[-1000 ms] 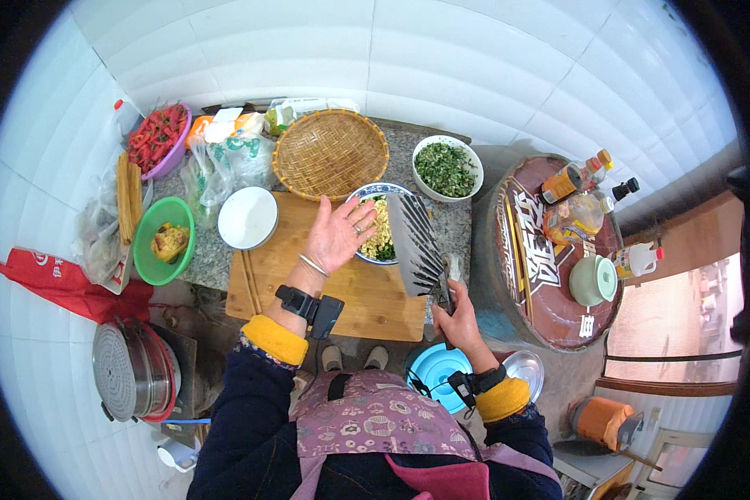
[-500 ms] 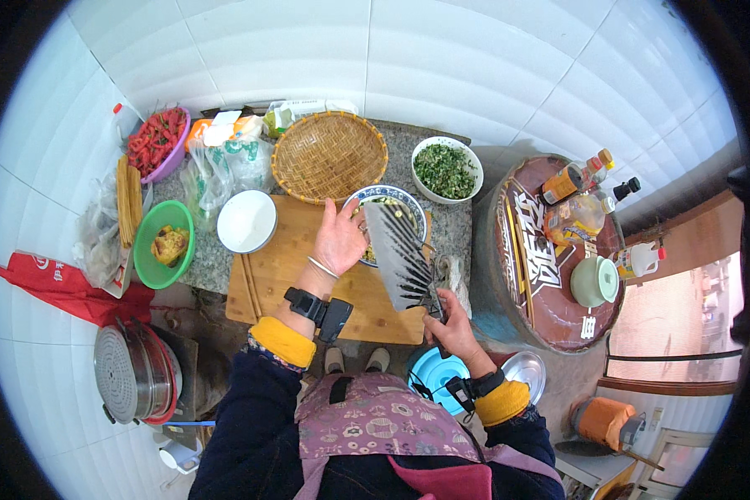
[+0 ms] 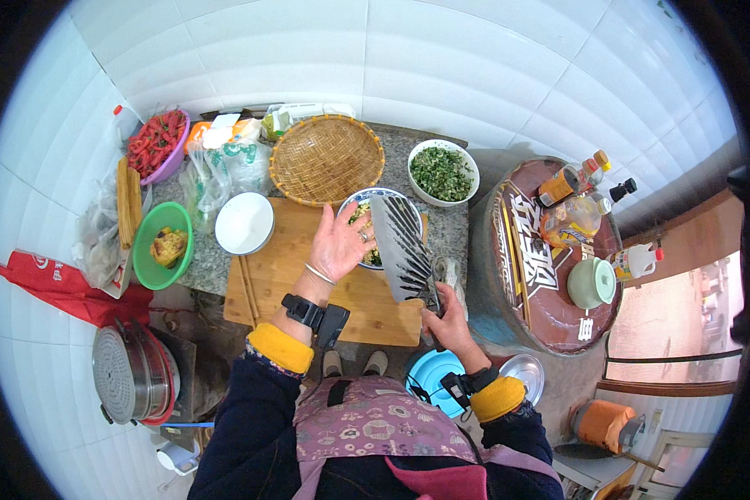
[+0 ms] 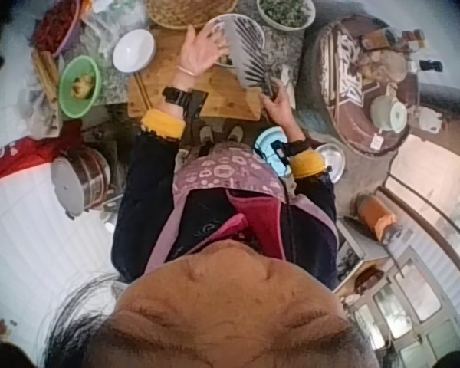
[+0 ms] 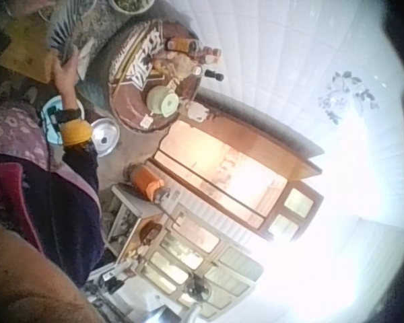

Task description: The person finely chops yellow vegetables on a wooden cutting board using a cleaver, then transfers the chopped pieces into a bowl containing green vegetables. The person briefly moves to the stove to check a wok before returning to the cutting board to continue chopping and transferring the vegetables.

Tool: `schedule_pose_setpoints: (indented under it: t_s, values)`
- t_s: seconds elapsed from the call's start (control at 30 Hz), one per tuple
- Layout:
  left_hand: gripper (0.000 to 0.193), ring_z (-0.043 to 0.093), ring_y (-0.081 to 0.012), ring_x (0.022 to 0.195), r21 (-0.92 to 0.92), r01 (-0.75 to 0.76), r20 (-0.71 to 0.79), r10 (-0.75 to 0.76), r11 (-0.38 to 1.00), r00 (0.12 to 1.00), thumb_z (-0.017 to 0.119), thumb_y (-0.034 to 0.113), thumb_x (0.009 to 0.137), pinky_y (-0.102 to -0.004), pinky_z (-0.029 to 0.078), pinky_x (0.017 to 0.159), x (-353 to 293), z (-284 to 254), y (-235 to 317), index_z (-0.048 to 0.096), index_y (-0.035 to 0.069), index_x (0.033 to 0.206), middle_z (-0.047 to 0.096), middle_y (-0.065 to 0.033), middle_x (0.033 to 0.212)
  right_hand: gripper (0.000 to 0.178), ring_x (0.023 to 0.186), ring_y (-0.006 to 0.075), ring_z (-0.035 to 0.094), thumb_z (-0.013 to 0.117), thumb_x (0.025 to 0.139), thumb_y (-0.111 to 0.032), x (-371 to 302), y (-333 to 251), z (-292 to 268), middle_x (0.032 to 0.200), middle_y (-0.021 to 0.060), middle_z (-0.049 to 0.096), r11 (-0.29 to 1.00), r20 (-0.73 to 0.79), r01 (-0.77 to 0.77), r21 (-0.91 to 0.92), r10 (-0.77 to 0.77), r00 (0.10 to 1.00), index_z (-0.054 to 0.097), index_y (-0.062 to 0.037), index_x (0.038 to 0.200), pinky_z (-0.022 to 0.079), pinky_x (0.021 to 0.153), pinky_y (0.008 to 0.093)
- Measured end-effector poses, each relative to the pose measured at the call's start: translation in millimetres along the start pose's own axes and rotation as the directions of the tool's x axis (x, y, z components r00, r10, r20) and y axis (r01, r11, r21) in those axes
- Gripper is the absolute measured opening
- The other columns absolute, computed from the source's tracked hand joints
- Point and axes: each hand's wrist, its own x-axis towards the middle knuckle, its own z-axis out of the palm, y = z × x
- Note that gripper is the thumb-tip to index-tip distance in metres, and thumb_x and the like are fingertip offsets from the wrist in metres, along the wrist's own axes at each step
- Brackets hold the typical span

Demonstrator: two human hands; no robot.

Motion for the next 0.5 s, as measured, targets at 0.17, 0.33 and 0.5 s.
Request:
schedule_pose_setpoints:
  t_s: [0.17,0.33,0.5]
  values:
    - [0.078,0.023,-0.0410,0.139,-0.052,0.008,0.025,-0.007,0.999,1.000,0.038,0.058,0.095,-0.0564,0.023,0.111,-7.3,-1.5,2.1,0.011,0.010,0.149,0.015,-0.0270,0.151,0.057,0.062,0.0127,0.055,0.060,0.087,-0.001,4.9,6.2,-2.7,0.106,0.0124,0.058,0.999,-0.079,-0.021,-0.026,0.019,0.997,0.029,-0.0013,0.134,0.047,0.050,0.0267]
    - [0.080,0.022,-0.0409,0.139,-0.032,-0.028,-0.038,0.027,0.999,0.999,0.040,0.057,0.095,-0.0547,0.023,0.112,-7.1,-1.2,1.4,0.008,0.007,0.149,0.015,-0.0274,0.151,0.056,0.058,0.0121,0.054,0.060,0.086,0.000,-1.3,6.7,-2.1,0.096,0.0101,0.056,0.996,-0.074,0.037,0.086,-0.031,0.997,0.030,-0.0024,0.134,0.047,0.048,0.0273]
    - [0.082,0.022,-0.0412,0.139,-0.039,-0.005,0.029,0.007,0.999,1.000,0.042,0.056,0.094,-0.0541,0.022,0.113,-7.7,4.0,-4.1,0.007,0.006,0.149,0.018,-0.0269,0.150,0.056,0.060,0.0110,0.055,0.061,0.086,0.000,2.3,9.2,4.7,0.102,0.0107,0.056,0.997,-0.040,0.075,0.012,-0.075,0.996,0.031,-0.0030,0.133,0.048,0.050,0.0270]
